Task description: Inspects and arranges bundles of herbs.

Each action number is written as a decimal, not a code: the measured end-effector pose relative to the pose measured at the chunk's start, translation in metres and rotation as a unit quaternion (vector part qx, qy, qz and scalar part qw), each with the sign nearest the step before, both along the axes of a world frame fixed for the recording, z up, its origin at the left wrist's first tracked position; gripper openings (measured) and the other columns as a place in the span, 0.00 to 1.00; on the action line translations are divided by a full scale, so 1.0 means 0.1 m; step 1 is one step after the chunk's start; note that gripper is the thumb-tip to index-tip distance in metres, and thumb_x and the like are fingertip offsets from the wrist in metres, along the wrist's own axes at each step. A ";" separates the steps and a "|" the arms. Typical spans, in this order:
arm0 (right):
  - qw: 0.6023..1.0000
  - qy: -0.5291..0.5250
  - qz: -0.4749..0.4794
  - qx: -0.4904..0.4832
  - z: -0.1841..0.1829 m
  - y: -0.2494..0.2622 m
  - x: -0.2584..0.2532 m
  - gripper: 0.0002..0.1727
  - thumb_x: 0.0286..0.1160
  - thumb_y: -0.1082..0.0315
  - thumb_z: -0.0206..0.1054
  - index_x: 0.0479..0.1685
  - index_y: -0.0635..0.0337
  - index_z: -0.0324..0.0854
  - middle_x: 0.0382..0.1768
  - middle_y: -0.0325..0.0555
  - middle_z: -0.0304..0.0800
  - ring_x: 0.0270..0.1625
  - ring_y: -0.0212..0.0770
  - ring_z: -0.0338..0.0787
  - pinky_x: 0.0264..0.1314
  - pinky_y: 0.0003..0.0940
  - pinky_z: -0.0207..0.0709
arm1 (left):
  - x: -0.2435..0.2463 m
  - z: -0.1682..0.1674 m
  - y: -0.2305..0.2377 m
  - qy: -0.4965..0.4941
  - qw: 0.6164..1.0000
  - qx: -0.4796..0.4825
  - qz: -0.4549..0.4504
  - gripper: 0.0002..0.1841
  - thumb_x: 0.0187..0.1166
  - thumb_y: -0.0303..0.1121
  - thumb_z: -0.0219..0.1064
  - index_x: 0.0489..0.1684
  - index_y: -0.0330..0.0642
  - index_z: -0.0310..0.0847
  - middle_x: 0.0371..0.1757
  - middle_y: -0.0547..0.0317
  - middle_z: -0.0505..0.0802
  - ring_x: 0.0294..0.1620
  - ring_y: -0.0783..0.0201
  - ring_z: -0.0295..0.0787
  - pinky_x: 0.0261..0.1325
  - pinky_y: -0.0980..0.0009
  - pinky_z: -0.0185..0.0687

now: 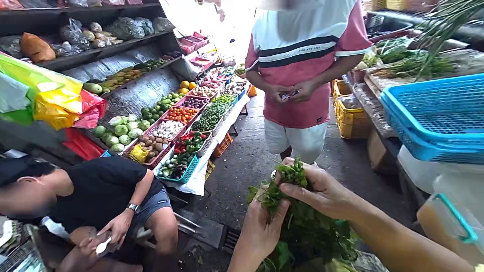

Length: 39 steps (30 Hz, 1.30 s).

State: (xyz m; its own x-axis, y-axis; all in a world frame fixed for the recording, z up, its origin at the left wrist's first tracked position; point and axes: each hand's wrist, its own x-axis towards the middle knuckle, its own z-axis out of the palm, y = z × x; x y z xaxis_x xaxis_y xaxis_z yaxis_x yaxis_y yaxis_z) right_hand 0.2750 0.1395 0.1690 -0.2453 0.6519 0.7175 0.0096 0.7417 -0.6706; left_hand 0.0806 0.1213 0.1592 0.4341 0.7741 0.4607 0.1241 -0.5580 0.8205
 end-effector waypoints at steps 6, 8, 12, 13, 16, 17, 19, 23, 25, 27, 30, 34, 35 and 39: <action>0.999 -0.007 -0.047 -0.010 -0.03 0.00 0.01 0.16 0.84 0.57 0.66 0.50 0.62 0.88 0.49 0.39 0.88 0.54 0.18 0.83 0.58 0.13 0.78 | 0.14 -0.01 0.01 0.047 0.998 0.013 0.032 0.19 0.86 0.38 0.63 0.59 0.27 0.82 0.50 0.55 0.94 0.54 0.83 0.89 0.65 0.81 0.82; 0.998 -0.016 -0.063 -0.016 -0.04 0.00 0.00 0.17 0.84 0.56 0.66 0.52 0.62 0.89 0.50 0.40 0.88 0.54 0.18 0.84 0.58 0.13 0.78 | 0.16 -0.04 0.02 0.040 0.998 0.022 0.051 0.18 0.85 0.38 0.64 0.57 0.28 0.83 0.49 0.55 0.94 0.53 0.82 0.89 0.64 0.81 0.82; 0.997 -0.011 -0.075 -0.010 -0.06 0.01 0.00 0.21 0.85 0.52 0.63 0.57 0.62 0.88 0.55 0.43 0.89 0.60 0.22 0.83 0.65 0.18 0.76 | 0.16 -0.01 0.03 -0.004 0.998 0.022 0.061 0.17 0.85 0.35 0.65 0.58 0.26 0.82 0.50 0.57 0.94 0.54 0.84 0.88 0.64 0.82 0.83; 0.998 -0.004 -0.066 -0.009 -0.06 0.01 0.00 0.23 0.86 0.52 0.62 0.59 0.64 0.87 0.58 0.44 0.88 0.62 0.23 0.82 0.67 0.19 0.76 | 0.16 0.01 0.03 -0.017 0.997 0.020 0.066 0.16 0.84 0.33 0.65 0.58 0.25 0.81 0.50 0.58 0.94 0.53 0.85 0.88 0.64 0.82 0.83; 1.000 0.016 -0.027 -0.001 -0.04 0.03 0.01 0.26 0.88 0.52 0.60 0.65 0.68 0.83 0.64 0.47 0.87 0.68 0.25 0.82 0.73 0.22 0.76 | 0.14 0.07 0.03 -0.056 0.994 0.037 0.083 0.15 0.84 0.30 0.64 0.56 0.24 0.81 0.49 0.63 0.94 0.54 0.87 0.88 0.64 0.83 0.83; 1.000 0.018 -0.018 -0.001 -0.04 0.04 0.00 0.26 0.89 0.53 0.60 0.66 0.69 0.82 0.65 0.49 0.86 0.69 0.26 0.82 0.74 0.22 0.76 | 0.14 0.08 0.03 -0.065 0.993 0.044 0.083 0.14 0.84 0.30 0.64 0.56 0.25 0.81 0.49 0.64 0.94 0.54 0.87 0.88 0.64 0.83 0.83; 1.000 0.018 -0.008 -0.008 -0.03 0.04 -0.01 0.27 0.89 0.53 0.59 0.68 0.71 0.80 0.67 0.50 0.86 0.70 0.26 0.82 0.75 0.23 0.75 | 0.15 0.11 0.04 -0.073 0.992 0.056 0.081 0.12 0.84 0.30 0.64 0.54 0.27 0.82 0.48 0.67 0.94 0.53 0.87 0.88 0.62 0.83 0.84; 0.999 0.013 0.017 -0.040 0.00 0.06 -0.07 0.28 0.90 0.53 0.57 0.71 0.70 0.77 0.68 0.47 0.87 0.70 0.25 0.83 0.75 0.23 0.76 | 0.22 0.13 0.08 -0.062 0.992 0.075 0.075 0.13 0.83 0.29 0.64 0.55 0.25 0.82 0.48 0.63 0.94 0.53 0.86 0.87 0.63 0.82 0.84; 0.997 0.013 0.038 -0.063 0.02 0.06 -0.10 0.30 0.90 0.49 0.55 0.73 0.68 0.75 0.67 0.42 0.87 0.68 0.22 0.84 0.72 0.21 0.78 | 0.24 0.15 0.08 -0.033 0.995 0.059 0.068 0.17 0.85 0.30 0.63 0.59 0.20 0.78 0.52 0.55 0.92 0.56 0.85 0.86 0.66 0.82 0.81; 0.996 0.001 0.037 -0.083 0.04 0.06 -0.12 0.33 0.89 0.42 0.53 0.74 0.64 0.75 0.65 0.37 0.88 0.66 0.21 0.85 0.69 0.21 0.80 | 0.26 0.13 0.09 -0.015 0.997 0.054 0.047 0.22 0.88 0.33 0.59 0.64 0.16 0.73 0.57 0.49 0.90 0.60 0.84 0.83 0.70 0.82 0.77; 0.994 -0.031 0.019 -0.100 0.04 0.09 -0.11 0.42 0.87 0.32 0.43 0.78 0.62 0.72 0.67 0.37 0.88 0.69 0.24 0.84 0.71 0.25 0.80 | 0.25 0.08 0.10 -0.011 0.999 0.035 0.012 0.30 0.90 0.41 0.57 0.67 0.12 0.68 0.58 0.45 0.89 0.62 0.85 0.82 0.71 0.83 0.76; 0.991 -0.058 0.029 -0.115 0.03 0.14 -0.13 0.53 0.82 0.24 0.28 0.85 0.61 0.64 0.73 0.39 0.83 0.75 0.28 0.79 0.77 0.30 0.75 | 0.27 0.05 0.13 -0.088 0.995 -0.037 0.015 0.33 0.77 0.45 0.73 0.66 0.21 0.71 0.53 0.60 0.91 0.56 0.84 0.87 0.66 0.80 0.83; 0.990 -0.057 0.043 -0.118 0.03 0.14 -0.14 0.54 0.81 0.24 0.27 0.86 0.63 0.62 0.75 0.41 0.80 0.77 0.29 0.78 0.79 0.30 0.74 | 0.28 0.05 0.15 -0.110 0.993 -0.038 0.030 0.31 0.73 0.43 0.77 0.64 0.24 0.73 0.51 0.64 0.92 0.55 0.84 0.87 0.64 0.80 0.84; 0.976 -0.056 0.066 -0.200 0.24 -0.03 -0.20 0.39 0.86 0.41 0.34 0.85 0.59 0.62 0.76 0.38 0.79 0.72 0.25 0.78 0.70 0.26 0.76 | 0.30 0.21 0.12 -0.109 0.988 -0.070 0.082 0.28 0.63 0.29 0.81 0.59 0.19 0.76 0.45 0.56 0.92 0.47 0.82 0.87 0.58 0.82 0.83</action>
